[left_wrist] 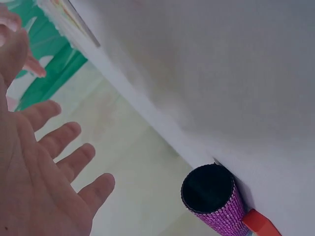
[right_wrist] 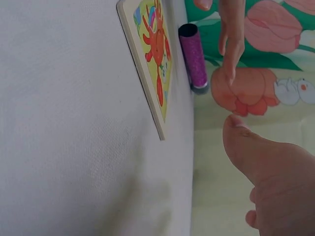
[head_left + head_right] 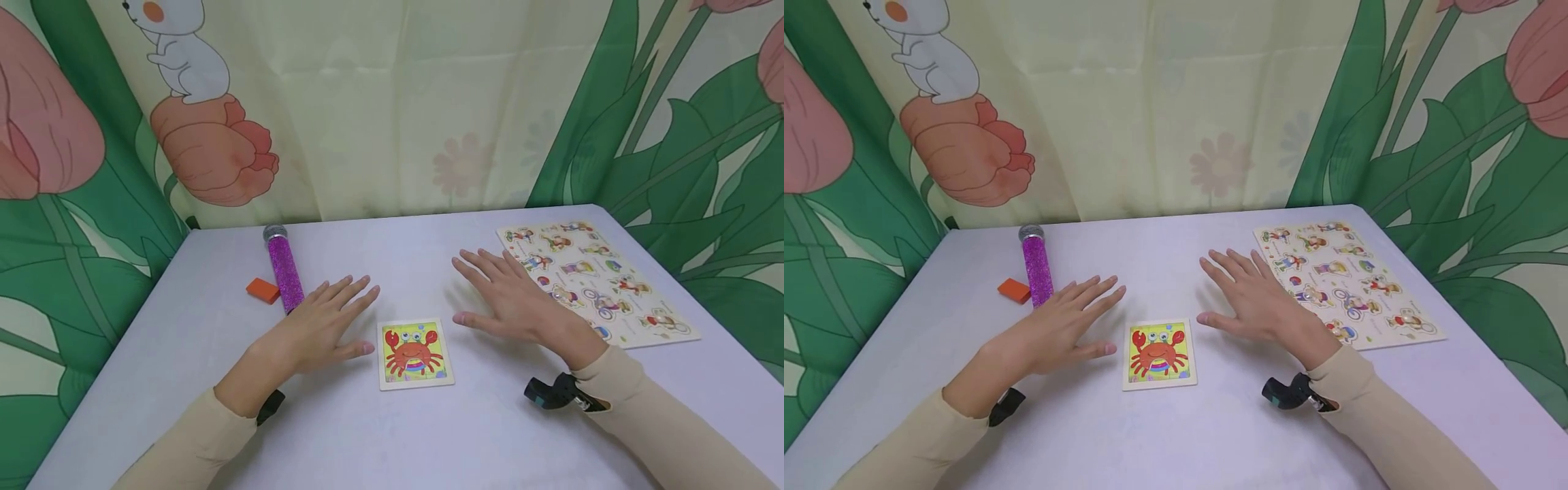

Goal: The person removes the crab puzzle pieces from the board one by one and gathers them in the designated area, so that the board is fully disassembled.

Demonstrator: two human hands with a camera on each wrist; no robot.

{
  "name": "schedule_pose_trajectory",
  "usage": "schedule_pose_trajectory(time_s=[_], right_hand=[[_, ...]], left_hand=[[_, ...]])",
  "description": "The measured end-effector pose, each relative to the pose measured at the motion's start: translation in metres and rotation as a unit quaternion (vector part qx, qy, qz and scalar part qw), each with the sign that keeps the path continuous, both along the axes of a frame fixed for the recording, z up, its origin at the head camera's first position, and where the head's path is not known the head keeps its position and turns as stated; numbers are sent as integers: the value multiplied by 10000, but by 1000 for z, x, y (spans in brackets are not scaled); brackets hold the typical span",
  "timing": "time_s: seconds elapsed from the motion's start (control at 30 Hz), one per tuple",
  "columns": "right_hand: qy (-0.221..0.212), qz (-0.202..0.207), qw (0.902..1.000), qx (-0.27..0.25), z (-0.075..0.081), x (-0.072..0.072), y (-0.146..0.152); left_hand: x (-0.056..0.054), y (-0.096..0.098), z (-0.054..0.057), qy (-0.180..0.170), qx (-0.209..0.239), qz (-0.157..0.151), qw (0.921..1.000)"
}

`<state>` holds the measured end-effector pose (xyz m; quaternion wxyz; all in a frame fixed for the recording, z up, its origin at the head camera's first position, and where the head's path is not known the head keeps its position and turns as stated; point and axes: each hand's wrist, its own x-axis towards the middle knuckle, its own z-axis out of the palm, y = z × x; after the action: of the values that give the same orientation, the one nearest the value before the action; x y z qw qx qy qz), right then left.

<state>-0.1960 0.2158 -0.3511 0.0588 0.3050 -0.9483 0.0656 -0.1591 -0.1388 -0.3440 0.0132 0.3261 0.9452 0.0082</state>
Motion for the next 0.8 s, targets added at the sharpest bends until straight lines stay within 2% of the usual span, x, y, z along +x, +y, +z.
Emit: schedule_pose_trajectory(time_s=[0.27,0.4,0.57,0.73,0.8], right_hand=[[-211,484,9985,-148,-3,6,-11],[-271,688,9971,-189,-3,8,-15],[-406,865,9951,-238,-4,12,-18],[-722,1041,9916,-275,-4,14,-20],[-833,1101,9899,-309,-3,14,-21]], left_hand=[[13,-3,0,0,-7,-252,9997],[19,2,-1,-177,-20,-307,9994],[24,10,-1,-622,134,-380,9972],[27,16,-2,-1296,408,-359,9901],[28,18,-3,-1421,416,-393,9882]])
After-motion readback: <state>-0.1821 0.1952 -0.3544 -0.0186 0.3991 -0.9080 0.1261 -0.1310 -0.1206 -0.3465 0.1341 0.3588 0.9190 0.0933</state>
